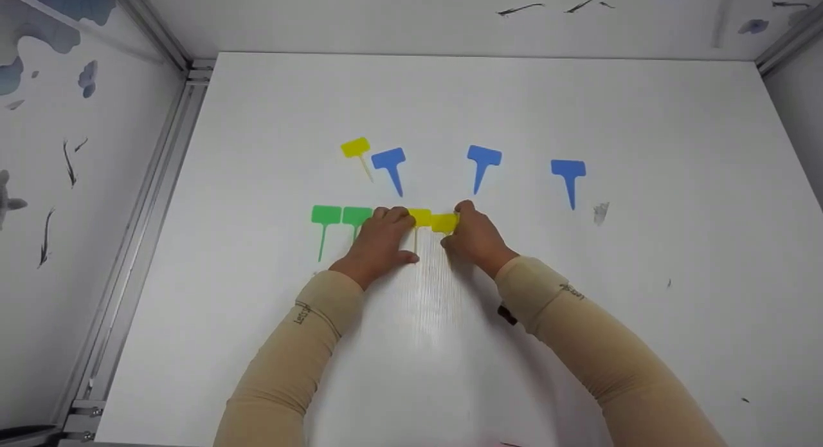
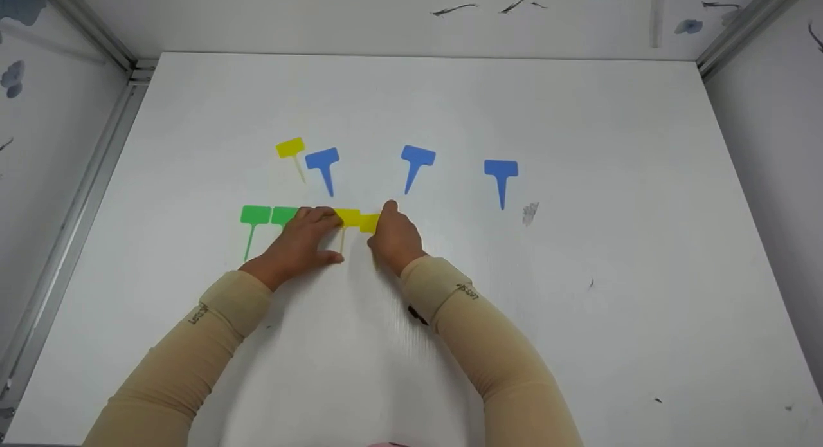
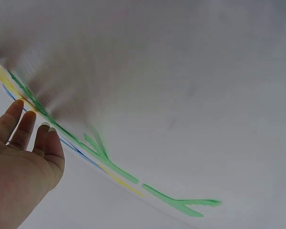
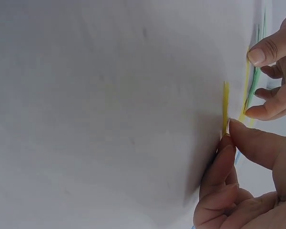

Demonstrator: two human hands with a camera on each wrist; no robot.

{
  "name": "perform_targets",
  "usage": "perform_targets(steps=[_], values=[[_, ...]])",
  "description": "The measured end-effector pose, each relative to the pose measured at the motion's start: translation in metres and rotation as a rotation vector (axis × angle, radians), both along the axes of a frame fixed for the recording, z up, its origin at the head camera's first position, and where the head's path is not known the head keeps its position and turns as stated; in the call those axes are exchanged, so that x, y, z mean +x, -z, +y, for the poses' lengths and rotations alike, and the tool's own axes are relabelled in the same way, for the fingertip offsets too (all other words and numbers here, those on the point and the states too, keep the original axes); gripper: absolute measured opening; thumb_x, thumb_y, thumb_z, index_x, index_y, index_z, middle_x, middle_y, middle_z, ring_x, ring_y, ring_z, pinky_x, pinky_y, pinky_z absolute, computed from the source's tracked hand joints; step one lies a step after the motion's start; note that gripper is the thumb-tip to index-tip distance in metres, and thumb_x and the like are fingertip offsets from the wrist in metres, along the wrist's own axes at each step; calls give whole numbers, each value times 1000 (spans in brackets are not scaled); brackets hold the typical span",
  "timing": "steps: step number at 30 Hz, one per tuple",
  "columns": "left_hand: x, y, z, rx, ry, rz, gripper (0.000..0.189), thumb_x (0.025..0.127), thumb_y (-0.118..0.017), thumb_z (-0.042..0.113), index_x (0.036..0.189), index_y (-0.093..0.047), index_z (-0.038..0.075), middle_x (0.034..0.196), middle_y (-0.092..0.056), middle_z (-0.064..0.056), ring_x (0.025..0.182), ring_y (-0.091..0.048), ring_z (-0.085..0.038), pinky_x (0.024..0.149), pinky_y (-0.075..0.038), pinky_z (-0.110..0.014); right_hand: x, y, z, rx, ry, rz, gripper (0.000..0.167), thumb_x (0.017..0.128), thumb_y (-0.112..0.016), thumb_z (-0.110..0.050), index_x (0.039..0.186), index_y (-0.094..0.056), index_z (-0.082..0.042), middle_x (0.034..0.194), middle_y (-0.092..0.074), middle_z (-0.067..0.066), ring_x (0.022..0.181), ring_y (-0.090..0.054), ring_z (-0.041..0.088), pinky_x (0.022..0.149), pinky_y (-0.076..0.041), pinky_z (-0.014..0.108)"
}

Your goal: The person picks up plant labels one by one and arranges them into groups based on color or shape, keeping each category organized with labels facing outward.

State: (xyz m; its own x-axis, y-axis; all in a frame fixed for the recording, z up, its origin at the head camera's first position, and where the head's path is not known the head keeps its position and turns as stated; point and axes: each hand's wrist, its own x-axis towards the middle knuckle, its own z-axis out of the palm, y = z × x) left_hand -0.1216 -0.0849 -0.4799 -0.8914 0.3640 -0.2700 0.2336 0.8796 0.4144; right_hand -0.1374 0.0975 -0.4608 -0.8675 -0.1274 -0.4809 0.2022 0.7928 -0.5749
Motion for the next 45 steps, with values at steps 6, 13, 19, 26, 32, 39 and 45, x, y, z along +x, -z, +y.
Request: perform_targets(steps=[6,13,19,26,32,39,45], values=[[0,0,1,1,-7,-4,64,85,-72,37,141,-49,15,146,-42,-1,131,-33,-23,113,-30,-36,-1,0,0,20,-12,9,48,91,-64,-11,131,-39,0,123,-56,19,107,-53,30,105,-40,39],[0,1,0,4,-6,-5,64,85,-73,37,140,-49,14,147,-41,-2,131,-32,-23,113,-30,-36,-5,3,1,43,11,-20,47,93,-62,-13,133,-40,-2,125,-56,18,108,-53,30,107,-39,40],[1,1,1,3,-7,-5,64,85,-72,37,140,-49,13,146,-42,-2,131,-32,-23,113,-29,-36,-7,5,1,53,22,-27,44,94,-61,-14,132,-42,-3,125,-56,16,108,-53,30,107,-39,40],[0,1,1,4,-10,-1,64,86,-72,37,141,-49,14,146,-42,-1,131,-32,-22,113,-29,-36,-10,4,1,50,22,-27,41,94,-61,-16,130,-44,-4,125,-56,15,106,-54,29,105,-41,40],[0,1,0,1,-10,-1,64,85,-72,38,141,-49,15,146,-41,-1,131,-32,-22,113,-30,-36,-11,1,0,52,26,-10,40,95,-61,-18,129,-44,-3,122,-57,15,104,-54,29,104,-42,40],[0,2,0,3,-9,-2,65,85,-72,39,141,-48,16,146,-41,0,130,-32,-22,112,-30,-35,-12,2,0,57,35,-14,38,95,-60,-19,127,-45,-4,121,-57,15,104,-55,29,104,-42,40],[-1,1,0,-18,15,14,64,85,-72,38,140,-49,13,146,-42,-4,130,-33,-25,111,-32,-38,-14,4,0,89,15,-2,39,95,-60,-18,126,-44,-2,119,-58,17,104,-55,30,105,-41,41]])
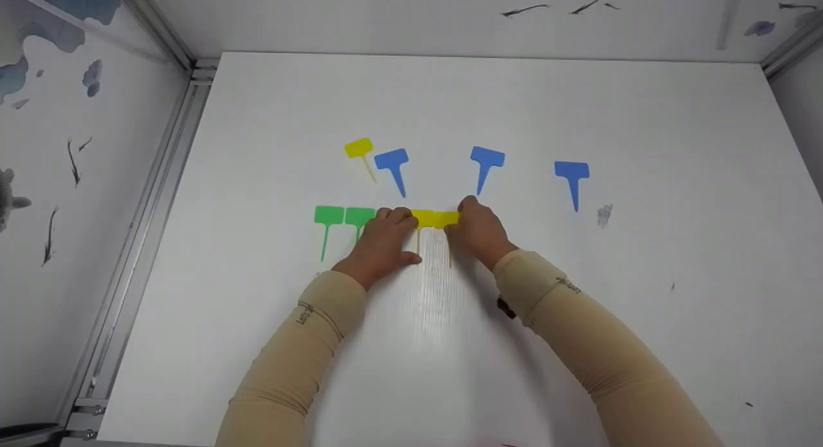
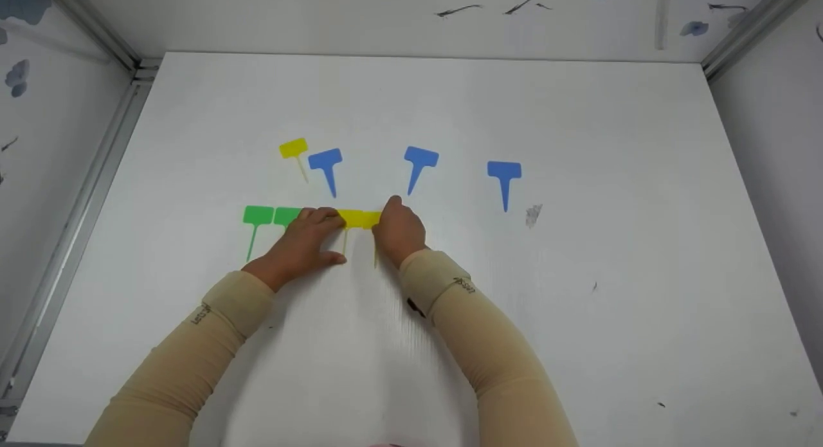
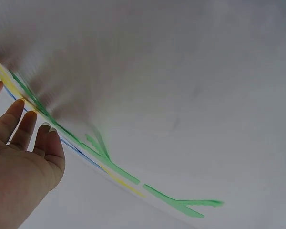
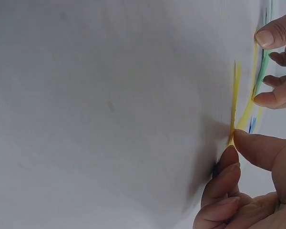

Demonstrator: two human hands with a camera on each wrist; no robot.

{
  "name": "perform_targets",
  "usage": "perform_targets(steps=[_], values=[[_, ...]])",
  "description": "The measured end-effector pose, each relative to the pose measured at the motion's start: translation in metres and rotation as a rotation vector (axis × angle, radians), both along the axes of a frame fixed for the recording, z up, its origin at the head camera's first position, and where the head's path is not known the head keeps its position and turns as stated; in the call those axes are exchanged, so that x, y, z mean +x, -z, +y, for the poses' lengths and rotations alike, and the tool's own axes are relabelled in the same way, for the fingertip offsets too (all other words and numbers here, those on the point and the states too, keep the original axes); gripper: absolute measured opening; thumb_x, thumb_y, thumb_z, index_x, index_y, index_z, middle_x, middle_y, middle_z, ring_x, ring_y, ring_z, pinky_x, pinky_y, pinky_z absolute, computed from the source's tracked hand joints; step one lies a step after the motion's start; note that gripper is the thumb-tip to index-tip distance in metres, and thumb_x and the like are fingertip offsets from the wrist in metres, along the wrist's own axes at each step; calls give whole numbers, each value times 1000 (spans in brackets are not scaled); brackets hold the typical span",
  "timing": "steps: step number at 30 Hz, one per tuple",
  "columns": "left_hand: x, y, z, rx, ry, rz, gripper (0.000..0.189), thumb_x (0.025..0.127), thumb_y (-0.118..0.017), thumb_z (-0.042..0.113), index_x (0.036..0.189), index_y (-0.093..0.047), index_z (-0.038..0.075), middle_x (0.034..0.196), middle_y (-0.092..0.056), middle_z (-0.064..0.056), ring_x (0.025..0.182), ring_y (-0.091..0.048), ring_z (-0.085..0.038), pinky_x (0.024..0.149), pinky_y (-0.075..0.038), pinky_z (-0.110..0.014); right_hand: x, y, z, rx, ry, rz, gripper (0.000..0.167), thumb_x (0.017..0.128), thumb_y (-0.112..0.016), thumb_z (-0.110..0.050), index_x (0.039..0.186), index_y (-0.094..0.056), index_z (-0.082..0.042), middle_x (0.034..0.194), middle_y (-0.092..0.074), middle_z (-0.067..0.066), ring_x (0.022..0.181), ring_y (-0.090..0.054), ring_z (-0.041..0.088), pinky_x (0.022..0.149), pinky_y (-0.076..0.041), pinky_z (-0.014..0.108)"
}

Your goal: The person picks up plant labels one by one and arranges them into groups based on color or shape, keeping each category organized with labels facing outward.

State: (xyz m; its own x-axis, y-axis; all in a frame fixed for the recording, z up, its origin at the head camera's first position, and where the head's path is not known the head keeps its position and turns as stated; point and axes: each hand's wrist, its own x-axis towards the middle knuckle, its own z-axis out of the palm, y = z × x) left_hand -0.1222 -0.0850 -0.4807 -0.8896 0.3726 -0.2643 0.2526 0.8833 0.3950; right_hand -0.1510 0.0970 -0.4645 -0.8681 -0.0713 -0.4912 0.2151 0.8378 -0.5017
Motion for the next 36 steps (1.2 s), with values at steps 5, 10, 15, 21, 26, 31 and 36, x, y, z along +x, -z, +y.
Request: perform_targets(steps=[5,10,15,21,26,31,36], values=[[0,-1,0,2,0,-3,64,85,-72,37,140,-50,13,146,-42,-4,130,-33,-25,112,-31,-37,-2,1,0,6,-8,2,40,95,-60,-19,127,-44,-2,120,-58,17,104,-55,30,105,-41,41],[0,-2,1,10,-11,-15,63,85,-73,36,139,-50,13,146,-42,-4,130,-33,-24,112,-31,-36,-3,3,1,0,-10,9,40,94,-61,-19,127,-44,-2,121,-58,17,103,-55,30,104,-42,40],[0,-3,2,19,-26,-27,63,85,-73,36,140,-50,14,146,-42,-3,130,-33,-24,112,-31,-36,-2,2,3,-26,4,22,41,94,-62,-20,127,-44,-5,122,-58,16,104,-54,29,104,-41,41],[0,-3,2,23,-34,-39,64,85,-73,36,140,-50,15,146,-42,-3,131,-33,-23,113,-30,-36,0,0,4,-41,-12,57,43,94,-63,-21,130,-45,-8,128,-58,16,106,-54,29,106,-40,41],[0,-4,1,31,-18,-29,64,85,-73,38,140,-50,13,145,-43,-4,131,-33,-25,112,-30,-37,2,-3,7,-49,-38,94,42,93,-64,-20,129,-46,-7,121,-62,17,100,-57,29,100,-45,40],[-1,-5,-1,67,-20,-18,65,85,-72,39,140,-49,12,144,-43,-4,131,-32,-25,112,-29,-37,6,-6,11,-70,-64,127,39,93,-64,-18,127,-48,-7,112,-64,16,96,-58,28,95,-48,39],[-1,-8,-3,115,-69,-20,63,87,-71,37,142,-48,15,145,-41,-3,131,-31,-24,113,-29,-36,9,-6,14,-79,-61,129,37,93,-65,-18,125,-50,-8,110,-64,15,95,-57,29,96,-48,39]])
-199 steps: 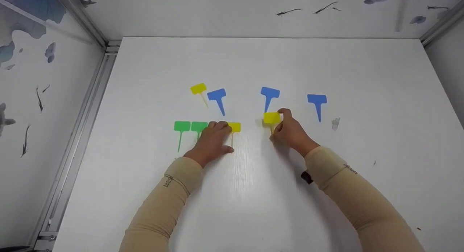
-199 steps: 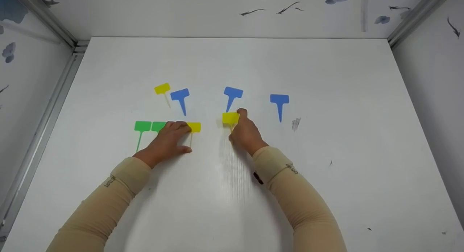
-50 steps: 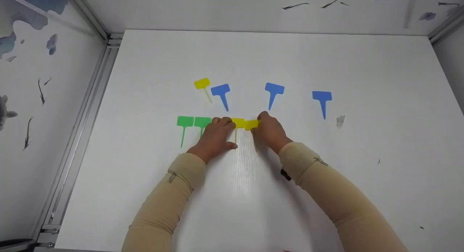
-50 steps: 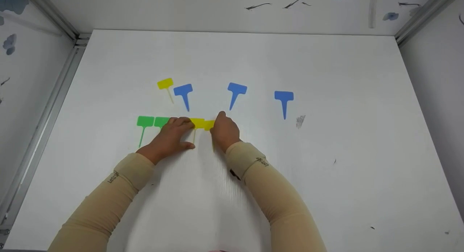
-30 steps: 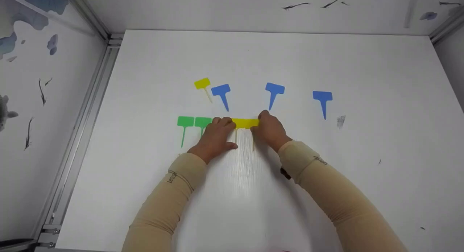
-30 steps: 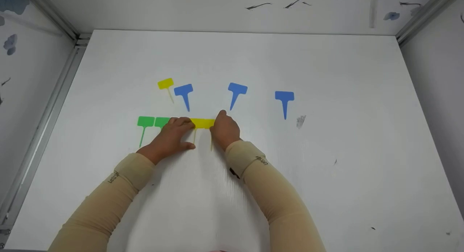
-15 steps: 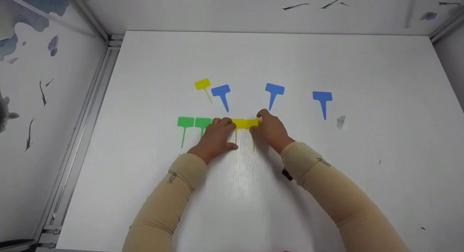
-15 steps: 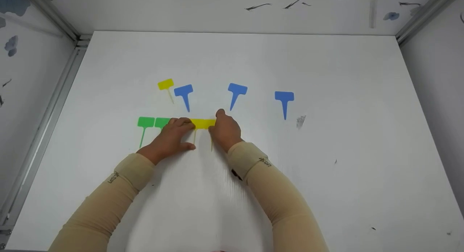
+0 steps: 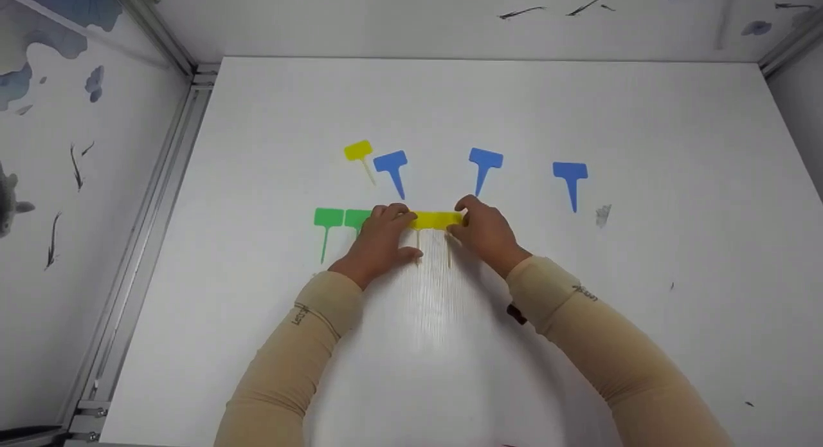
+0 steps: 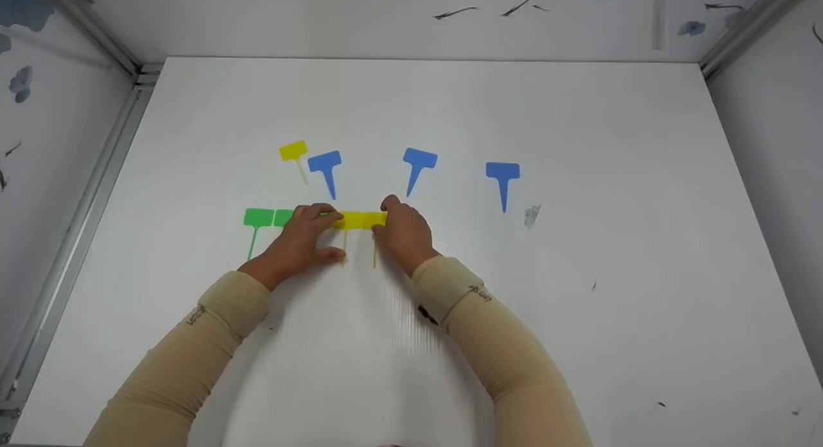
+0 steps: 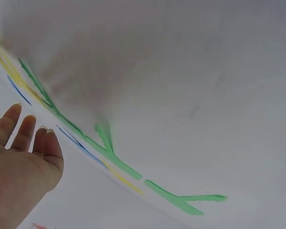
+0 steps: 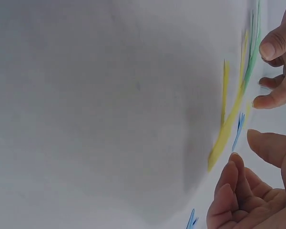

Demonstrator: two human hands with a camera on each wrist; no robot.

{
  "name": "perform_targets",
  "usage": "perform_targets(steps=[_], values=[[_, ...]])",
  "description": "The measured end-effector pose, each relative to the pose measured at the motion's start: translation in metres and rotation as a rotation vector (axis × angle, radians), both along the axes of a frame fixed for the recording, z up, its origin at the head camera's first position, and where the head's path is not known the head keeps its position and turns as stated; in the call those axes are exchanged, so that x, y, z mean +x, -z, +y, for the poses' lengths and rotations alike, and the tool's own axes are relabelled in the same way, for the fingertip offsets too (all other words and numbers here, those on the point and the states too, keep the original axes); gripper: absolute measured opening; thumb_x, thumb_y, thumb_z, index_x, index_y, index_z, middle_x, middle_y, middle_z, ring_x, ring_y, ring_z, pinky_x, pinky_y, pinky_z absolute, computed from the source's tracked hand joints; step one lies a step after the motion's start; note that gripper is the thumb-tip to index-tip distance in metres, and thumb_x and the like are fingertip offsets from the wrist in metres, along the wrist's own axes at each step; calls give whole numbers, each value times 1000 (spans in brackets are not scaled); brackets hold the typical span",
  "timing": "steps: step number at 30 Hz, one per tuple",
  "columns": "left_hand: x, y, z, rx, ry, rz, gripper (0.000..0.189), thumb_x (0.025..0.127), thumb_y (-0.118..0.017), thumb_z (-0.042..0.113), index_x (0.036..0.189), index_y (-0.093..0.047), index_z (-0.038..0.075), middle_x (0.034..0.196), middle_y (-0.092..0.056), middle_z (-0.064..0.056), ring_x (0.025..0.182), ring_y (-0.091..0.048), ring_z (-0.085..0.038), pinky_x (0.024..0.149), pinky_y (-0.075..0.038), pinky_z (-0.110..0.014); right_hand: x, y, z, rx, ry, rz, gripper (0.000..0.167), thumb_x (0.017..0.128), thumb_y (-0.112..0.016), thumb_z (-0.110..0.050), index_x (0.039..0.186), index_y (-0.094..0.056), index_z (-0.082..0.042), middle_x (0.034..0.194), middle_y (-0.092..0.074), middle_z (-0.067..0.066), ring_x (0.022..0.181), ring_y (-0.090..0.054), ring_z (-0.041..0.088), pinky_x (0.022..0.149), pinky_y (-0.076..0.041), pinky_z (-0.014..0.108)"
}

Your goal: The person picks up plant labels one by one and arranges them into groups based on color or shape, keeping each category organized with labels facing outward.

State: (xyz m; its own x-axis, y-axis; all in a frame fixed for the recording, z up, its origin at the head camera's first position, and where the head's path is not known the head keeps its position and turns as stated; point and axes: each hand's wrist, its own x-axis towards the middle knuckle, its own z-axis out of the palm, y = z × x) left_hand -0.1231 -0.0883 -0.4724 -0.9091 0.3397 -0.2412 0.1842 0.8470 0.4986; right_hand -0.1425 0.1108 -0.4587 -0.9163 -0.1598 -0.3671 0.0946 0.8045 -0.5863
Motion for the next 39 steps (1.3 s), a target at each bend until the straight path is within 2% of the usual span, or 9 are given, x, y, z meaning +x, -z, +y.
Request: perform_targets(steps=[6,11,15,20,25,32,39], values=[[-5,-6,-7,7,-61,13,63,87,-71,36,143,-47,18,146,-40,-2,132,-30,-23,112,-32,-34,1,3,2,-4,11,-22,40,90,-68,-17,127,-54,-7,113,-61,13,99,-55,28,98,-47,39],[-11,-11,-15,-8,-93,27,66,88,-70,36,145,-44,17,146,-40,-3,133,-29,-25,112,-31,-36,4,5,4,1,-12,0,40,90,-68,-15,127,-56,-5,116,-59,11,104,-54,28,101,-44,40],[-17,-14,-22,-14,-120,24,66,88,-70,36,145,-44,15,147,-38,-5,134,-27,-26,113,-30,-37,8,5,5,21,-53,38,40,89,-69,-14,126,-58,-5,118,-58,10,107,-53,27,104,-42,39],[-27,-16,-31,7,-158,26,64,88,-71,32,143,-45,12,148,-38,-8,134,-27,-29,113,-29,-38,13,6,6,73,-149,104,43,86,-72,-13,126,-60,-3,122,-57,12,110,-53,27,106,-40,38],[-37,-16,-40,17,-195,26,64,89,-70,30,143,-44,9,148,-37,-11,133,-28,-31,112,-28,-40,15,9,7,107,-194,134,45,84,-75,-14,125,-61,-3,127,-55,13,115,-50,28,107,-39,39],[-50,-15,-48,38,-319,-24,68,89,-70,30,147,-40,11,151,-34,-10,136,-26,-28,115,-27,-37,19,11,8,106,-232,164,47,83,-76,-15,126,-61,-5,129,-53,12,118,-48,29,107,-39,39],[-62,-14,-53,74,-439,-50,68,89,-70,28,147,-39,12,151,-32,-11,134,-27,-27,113,-29,-36,21,10,7,103,-231,158,48,82,-78,-18,126,-62,-7,129,-53,11,118,-47,28,107,-39,39]])
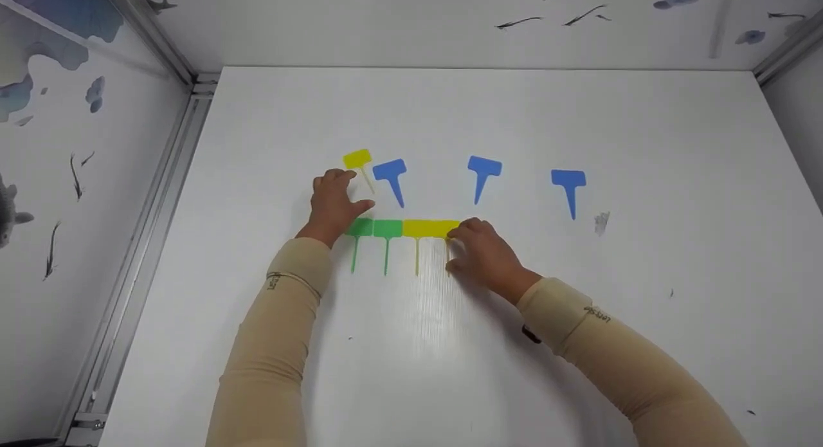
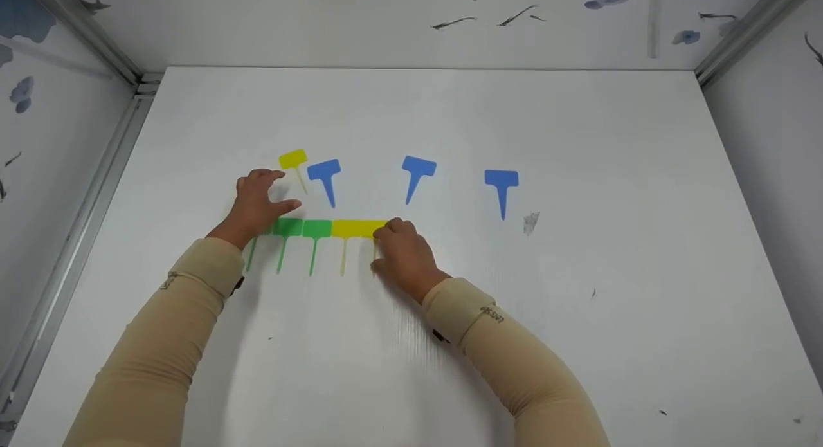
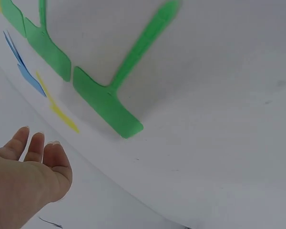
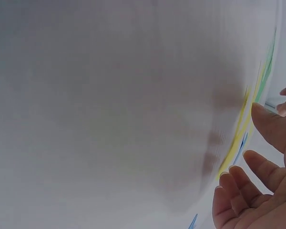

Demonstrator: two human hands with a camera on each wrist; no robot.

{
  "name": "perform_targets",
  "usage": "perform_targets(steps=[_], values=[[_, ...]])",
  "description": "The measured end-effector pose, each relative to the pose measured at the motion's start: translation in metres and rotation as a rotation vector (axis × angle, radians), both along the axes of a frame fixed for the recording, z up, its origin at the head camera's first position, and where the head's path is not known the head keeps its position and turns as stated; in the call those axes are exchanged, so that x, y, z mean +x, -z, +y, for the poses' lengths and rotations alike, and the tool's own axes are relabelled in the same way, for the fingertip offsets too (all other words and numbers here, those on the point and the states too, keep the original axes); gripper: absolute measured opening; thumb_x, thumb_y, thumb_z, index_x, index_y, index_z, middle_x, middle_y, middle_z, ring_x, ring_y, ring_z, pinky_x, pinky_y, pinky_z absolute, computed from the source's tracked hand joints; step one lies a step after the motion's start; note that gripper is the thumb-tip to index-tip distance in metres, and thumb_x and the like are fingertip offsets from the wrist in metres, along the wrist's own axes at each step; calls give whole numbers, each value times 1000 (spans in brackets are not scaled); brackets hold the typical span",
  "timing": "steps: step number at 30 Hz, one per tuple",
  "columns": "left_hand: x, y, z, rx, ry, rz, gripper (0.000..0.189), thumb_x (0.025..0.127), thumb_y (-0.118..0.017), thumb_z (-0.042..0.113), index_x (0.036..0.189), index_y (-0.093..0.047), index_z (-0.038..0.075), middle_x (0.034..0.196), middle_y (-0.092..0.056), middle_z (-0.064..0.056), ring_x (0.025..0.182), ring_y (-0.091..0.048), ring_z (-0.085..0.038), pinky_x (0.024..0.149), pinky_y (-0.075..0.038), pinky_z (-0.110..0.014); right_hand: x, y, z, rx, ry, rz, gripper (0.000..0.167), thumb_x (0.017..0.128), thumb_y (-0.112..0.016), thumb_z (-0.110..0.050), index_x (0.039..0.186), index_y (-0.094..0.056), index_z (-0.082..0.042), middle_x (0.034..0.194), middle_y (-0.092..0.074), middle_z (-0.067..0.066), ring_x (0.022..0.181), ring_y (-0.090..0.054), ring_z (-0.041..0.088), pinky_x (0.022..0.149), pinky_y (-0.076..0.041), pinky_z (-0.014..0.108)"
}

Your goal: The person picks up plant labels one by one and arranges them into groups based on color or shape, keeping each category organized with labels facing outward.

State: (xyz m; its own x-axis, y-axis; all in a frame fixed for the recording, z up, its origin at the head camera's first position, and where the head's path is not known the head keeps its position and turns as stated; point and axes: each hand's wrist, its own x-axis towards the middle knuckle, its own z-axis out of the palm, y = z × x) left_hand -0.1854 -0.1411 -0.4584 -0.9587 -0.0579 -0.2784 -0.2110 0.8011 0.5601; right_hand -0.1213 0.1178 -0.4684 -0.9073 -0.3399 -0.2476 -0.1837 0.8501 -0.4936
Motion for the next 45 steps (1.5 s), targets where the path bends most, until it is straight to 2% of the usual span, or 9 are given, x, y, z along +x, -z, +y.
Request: perform_targets(steps=[5,9,15,21,31,39,45], values=[[-9,2,-2,-7,-83,-28,70,90,-70,30,149,-35,13,153,-29,-9,133,-26,-26,113,-29,-35,0,0,-1,-3,-4,-3,48,82,-78,-19,125,-62,-7,129,-52,11,118,-47,27,107,-39,39],[-15,3,-4,-21,-111,-26,73,90,-69,30,150,-32,12,154,-27,-10,133,-26,-26,114,-28,-36,0,1,-1,-9,-18,5,48,82,-78,-19,125,-62,-7,129,-52,11,118,-47,27,106,-40,39],[-23,3,-6,-57,-81,-21,76,89,-70,31,150,-30,7,153,-27,-14,132,-27,-30,114,-27,-37,2,1,-1,9,-54,41,47,82,-77,-18,125,-61,-6,128,-54,12,118,-47,29,103,-43,39],[-30,8,-7,-36,-82,-23,78,88,-71,33,149,-31,6,153,-27,-14,133,-26,-31,114,-27,-38,2,3,-2,45,-70,65,45,82,-77,-19,122,-63,-7,127,-55,11,116,-48,28,102,-44,38],[-38,12,-4,16,-119,-34,83,85,-74,35,150,-30,7,154,-26,-12,134,-26,-28,114,-27,-37,1,5,-3,70,-50,63,45,81,-79,-19,122,-64,-6,128,-54,11,117,-47,28,102,-44,38],[-43,13,-2,-11,-99,-45,86,84,-75,34,150,-29,5,154,-25,-13,133,-26,-30,115,-26,-37,0,3,-6,96,-58,53,47,81,-78,-20,124,-64,-6,129,-53,11,117,-46,28,102,-44,37],[-44,14,-2,0,-86,-59,88,83,-77,31,150,-27,3,153,-24,-15,134,-25,-30,115,-25,-37,-2,3,-7,144,-103,73,47,82,-78,-22,124,-64,-7,128,-54,11,117,-46,28,100,-45,37]])
